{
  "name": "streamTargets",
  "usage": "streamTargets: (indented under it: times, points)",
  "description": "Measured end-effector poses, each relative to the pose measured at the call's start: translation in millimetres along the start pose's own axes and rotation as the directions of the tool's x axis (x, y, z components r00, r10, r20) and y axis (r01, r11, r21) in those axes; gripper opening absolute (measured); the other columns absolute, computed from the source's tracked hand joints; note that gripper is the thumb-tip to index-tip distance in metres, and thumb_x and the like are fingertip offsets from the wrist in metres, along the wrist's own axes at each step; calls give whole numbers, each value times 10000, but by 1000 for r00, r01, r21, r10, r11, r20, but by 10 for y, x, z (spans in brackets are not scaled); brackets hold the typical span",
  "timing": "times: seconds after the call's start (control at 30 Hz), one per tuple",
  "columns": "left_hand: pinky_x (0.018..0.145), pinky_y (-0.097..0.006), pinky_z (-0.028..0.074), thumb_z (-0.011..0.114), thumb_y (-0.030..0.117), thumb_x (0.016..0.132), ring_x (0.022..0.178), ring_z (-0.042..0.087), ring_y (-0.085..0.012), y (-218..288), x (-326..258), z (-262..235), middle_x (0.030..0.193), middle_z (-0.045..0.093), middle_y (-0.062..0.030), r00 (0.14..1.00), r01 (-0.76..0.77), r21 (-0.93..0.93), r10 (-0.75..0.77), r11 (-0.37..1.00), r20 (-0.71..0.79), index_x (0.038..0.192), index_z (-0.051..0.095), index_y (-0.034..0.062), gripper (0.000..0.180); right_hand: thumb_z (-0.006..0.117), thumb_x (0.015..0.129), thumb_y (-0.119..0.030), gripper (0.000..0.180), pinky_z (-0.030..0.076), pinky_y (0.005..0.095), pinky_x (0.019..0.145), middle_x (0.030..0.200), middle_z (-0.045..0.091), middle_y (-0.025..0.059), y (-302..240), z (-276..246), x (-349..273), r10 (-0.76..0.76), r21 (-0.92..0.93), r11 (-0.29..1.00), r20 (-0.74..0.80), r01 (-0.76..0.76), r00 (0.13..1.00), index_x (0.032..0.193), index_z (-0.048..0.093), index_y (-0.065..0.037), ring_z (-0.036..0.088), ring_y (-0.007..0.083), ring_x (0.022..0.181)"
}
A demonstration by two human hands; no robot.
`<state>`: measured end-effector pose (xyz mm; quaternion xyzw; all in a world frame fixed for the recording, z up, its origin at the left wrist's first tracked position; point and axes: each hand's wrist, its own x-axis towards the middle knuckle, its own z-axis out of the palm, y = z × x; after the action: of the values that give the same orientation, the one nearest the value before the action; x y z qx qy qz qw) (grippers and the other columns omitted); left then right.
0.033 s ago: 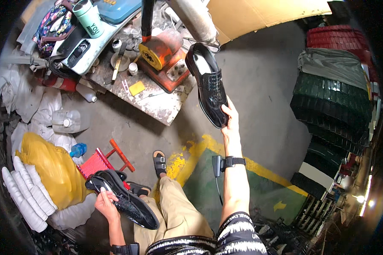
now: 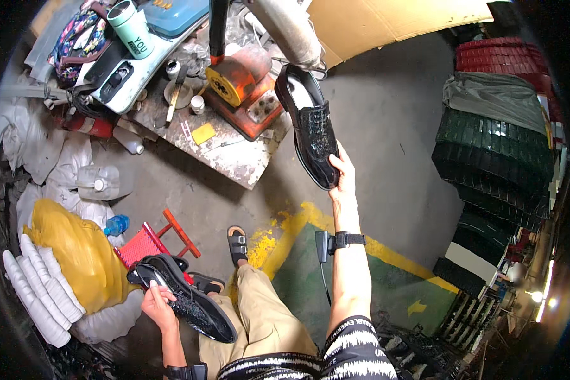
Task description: The person removes shoes from a rack, carries them to a workstation, and holds each shoe against a rotating brush. They then return the shoes to the rack and repeat the process with another pair of shoes.
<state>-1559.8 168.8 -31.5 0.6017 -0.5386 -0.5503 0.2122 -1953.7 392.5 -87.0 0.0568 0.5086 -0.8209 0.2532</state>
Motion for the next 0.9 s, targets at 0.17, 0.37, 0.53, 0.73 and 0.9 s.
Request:
streamTargets:
  times: [0.17, 0.37, 0.53, 0.73, 0.9]
  points:
    - [407, -198, 263, 501, 248, 890, 390, 429, -64, -20, 35, 83, 463, 496, -26, 1000, 7, 2, -7, 1000, 7, 615, 541, 13, 364, 562, 723, -70, 582, 391, 330, 945, 1186, 508, 137, -73, 132, 243, -25, 17, 1000, 24, 25, 999, 1262, 367, 30, 517, 226, 1056]
    - [408, -191, 275, 501, 231, 891, 384, 430, -69, -4, 63, 145, 470, 500, -30, 1000, -3, 13, 3, 1000, 7, 617, 540, 7, 356, 574, 711, -76, 583, 398, 327, 937, 1172, 519, 134, -85, 258, 353, -38, 22, 999, 54, 37, 998, 1253, 384, 24, 524, 219, 1044]
    - [405, -191, 279, 498, 226, 893, 386, 437, -73, -59, 74, 133, 473, 503, -31, 1000, 6, -5, -6, 1000, 23, 623, 546, 5, 352, 581, 711, -87, 563, 403, 326, 931, 1162, 527, 131, -39, 307, 405, -23, 45, 999, 47, 21, 999, 1236, 407, 20, 531, 214, 1034]
    - [404, -194, 279, 503, 233, 891, 386, 436, -72, -50, 75, 154, 477, 510, -30, 999, 29, -52, -28, 998, 24, 624, 549, 5, 354, 580, 752, -142, 304, 487, 344, 807, 966, 619, 139, 182, 140, 384, 131, 275, 958, -182, -78, 975, 1018, 559, 3, 612, 240, 850]
    - [403, -196, 274, 503, 236, 891, 387, 437, -71, -92, 122, 112, 478, 511, -30, 999, 27, -53, -26, 998, 25, 624, 550, 5, 356, 566, 775, -207, 206, 521, 348, 647, 879, 647, 98, 239, 205, 337, 237, 408, 902, -201, -139, 950, 909, 597, -53, 631, 219, 734]
